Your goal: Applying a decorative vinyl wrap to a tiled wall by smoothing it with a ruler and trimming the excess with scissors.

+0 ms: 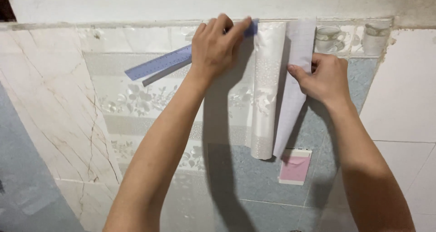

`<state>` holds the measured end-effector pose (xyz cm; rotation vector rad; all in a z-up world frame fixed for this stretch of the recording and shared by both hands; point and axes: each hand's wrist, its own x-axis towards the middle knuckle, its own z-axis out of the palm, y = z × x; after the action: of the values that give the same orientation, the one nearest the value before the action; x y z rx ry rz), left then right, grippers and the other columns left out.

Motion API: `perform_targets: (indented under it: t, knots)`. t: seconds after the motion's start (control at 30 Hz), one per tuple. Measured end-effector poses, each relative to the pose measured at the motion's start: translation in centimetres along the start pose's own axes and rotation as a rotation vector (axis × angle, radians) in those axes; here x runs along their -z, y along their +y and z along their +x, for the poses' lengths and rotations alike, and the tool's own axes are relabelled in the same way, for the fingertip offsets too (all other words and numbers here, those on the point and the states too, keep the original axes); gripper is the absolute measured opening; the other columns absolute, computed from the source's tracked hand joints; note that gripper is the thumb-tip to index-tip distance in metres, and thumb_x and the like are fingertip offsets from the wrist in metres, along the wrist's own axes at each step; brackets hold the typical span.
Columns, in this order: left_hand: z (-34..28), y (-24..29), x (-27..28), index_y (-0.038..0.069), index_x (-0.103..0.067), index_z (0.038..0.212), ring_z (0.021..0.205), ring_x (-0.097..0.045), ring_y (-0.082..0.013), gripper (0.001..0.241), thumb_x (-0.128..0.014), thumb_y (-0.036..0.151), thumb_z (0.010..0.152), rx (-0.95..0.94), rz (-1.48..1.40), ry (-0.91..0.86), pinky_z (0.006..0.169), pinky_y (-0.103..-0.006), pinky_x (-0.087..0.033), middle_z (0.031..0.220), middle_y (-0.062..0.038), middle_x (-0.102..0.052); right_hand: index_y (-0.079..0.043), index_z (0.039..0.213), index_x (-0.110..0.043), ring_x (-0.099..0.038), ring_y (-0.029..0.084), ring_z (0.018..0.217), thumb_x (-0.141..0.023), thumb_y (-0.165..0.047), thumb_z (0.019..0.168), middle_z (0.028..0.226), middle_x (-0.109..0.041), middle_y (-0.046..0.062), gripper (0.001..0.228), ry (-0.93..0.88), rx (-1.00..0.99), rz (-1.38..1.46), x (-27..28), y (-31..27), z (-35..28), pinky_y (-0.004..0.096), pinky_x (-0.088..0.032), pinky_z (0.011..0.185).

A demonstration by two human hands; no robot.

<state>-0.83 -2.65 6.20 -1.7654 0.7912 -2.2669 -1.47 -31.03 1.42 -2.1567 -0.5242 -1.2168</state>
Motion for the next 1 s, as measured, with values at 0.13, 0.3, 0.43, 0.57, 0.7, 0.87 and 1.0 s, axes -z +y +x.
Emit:
perform_targets:
  t: [0.13, 0.3, 0.43, 0.57, 0.7, 0.87, 1.0]
  knots:
    - [-0.7, 0.3, 0.4, 0.024, -0.062, 0.126, 0.066, -0.049, -0.0181, 0.023, -0.066, 0.019, 0.104, 0.033, -0.06, 0.017, 0.056, -0.0305, -0.039, 0.093, -0.003, -0.053, -0.011, 0.071, -0.068, -0.05, 0.005, 0.068, -0.084, -0.036, 0.09, 0.063, -0.057, -0.004, 0.035, 0.045, 0.025, 0.051, -0.8, 2.3, 0.3, 0.03, -0.037, 0.059]
    - [-3.1, 0.8, 0.3, 0.028, -0.063, 0.127, 0.069, -0.048, -0.0156, 0.022, -0.065, 0.026, 0.106, -0.003, -0.046, -0.039, 0.059, -0.0289, -0.038, 0.097, -0.001, -0.055, -0.013, 0.061, -0.052, -0.035, 0.007, 0.058, -0.082, -0.041, 0.09, 0.052, -0.037, -0.004, 0.05, 0.097, 0.112, -0.034, -1.4, 4.0, 0.1, 0.032, -0.034, 0.058]
    - [-0.1, 2.2, -0.5, 0.026, -0.062, 0.123, 0.072, -0.054, -0.0287, 0.028, -0.057, 0.017, 0.097, 0.143, -0.016, -0.014, 0.061, -0.0425, -0.039, 0.098, -0.005, -0.051, -0.005, 0.107, -0.063, -0.057, 0.014, 0.067, -0.09, -0.029, 0.093, 0.077, -0.064, 0.002, 0.039, 0.218, 0.187, 0.118, -1.3, 3.5, -1.7, 0.034, -0.044, 0.06]
    - [-2.0, 2.9, 0.3, 0.025, -0.061, 0.127, 0.079, -0.056, -0.0268, 0.024, -0.057, 0.021, 0.103, 0.184, -0.041, -0.057, 0.065, -0.0403, -0.039, 0.1, -0.006, -0.052, -0.002, 0.108, -0.055, -0.04, 0.017, 0.061, -0.092, -0.013, 0.099, 0.078, -0.048, 0.007, 0.04, 0.561, 0.442, 0.157, -1.8, -1.7, -6.2, 0.034, -0.033, 0.057]
    - [-7.4, 4.7, 3.0, 0.023, -0.063, 0.133, 0.077, -0.053, -0.0246, 0.039, -0.058, 0.008, 0.097, 0.054, -0.058, -0.147, 0.067, -0.0381, -0.034, 0.103, -0.007, -0.057, 0.002, 0.133, -0.052, -0.069, 0.022, 0.072, -0.084, -0.039, 0.09, 0.116, -0.067, 0.018, 0.067, 0.112, 0.265, -0.041, -2.7, -6.8, -7.9, 0.044, -0.053, 0.077]
    - [-6.7, 5.0, 3.1, 0.026, -0.066, 0.123, 0.074, -0.052, -0.0234, 0.035, -0.058, 0.006, 0.095, 0.042, -0.019, -0.063, 0.066, -0.0374, -0.034, 0.097, -0.003, -0.056, -0.005, 0.153, -0.029, -0.053, 0.043, 0.112, -0.087, -0.054, 0.082, 0.138, -0.045, 0.021, 0.104, 0.076, 0.079, -0.371, -2.9, -7.7, -6.5, 0.057, -0.055, 0.077]
    - [-4.2, 4.3, 1.6, 0.027, -0.066, 0.122, 0.074, -0.052, -0.0236, 0.034, -0.057, 0.008, 0.095, 0.136, 0.044, -0.001, 0.066, -0.0385, -0.035, 0.098, -0.002, -0.055, 0.003, 0.151, -0.044, -0.055, 0.037, 0.106, -0.088, -0.018, 0.083, 0.135, -0.051, 0.022, 0.083, 0.279, 0.477, -0.483, -3.6, -8.7, -6.7, 0.045, -0.055, 0.091]
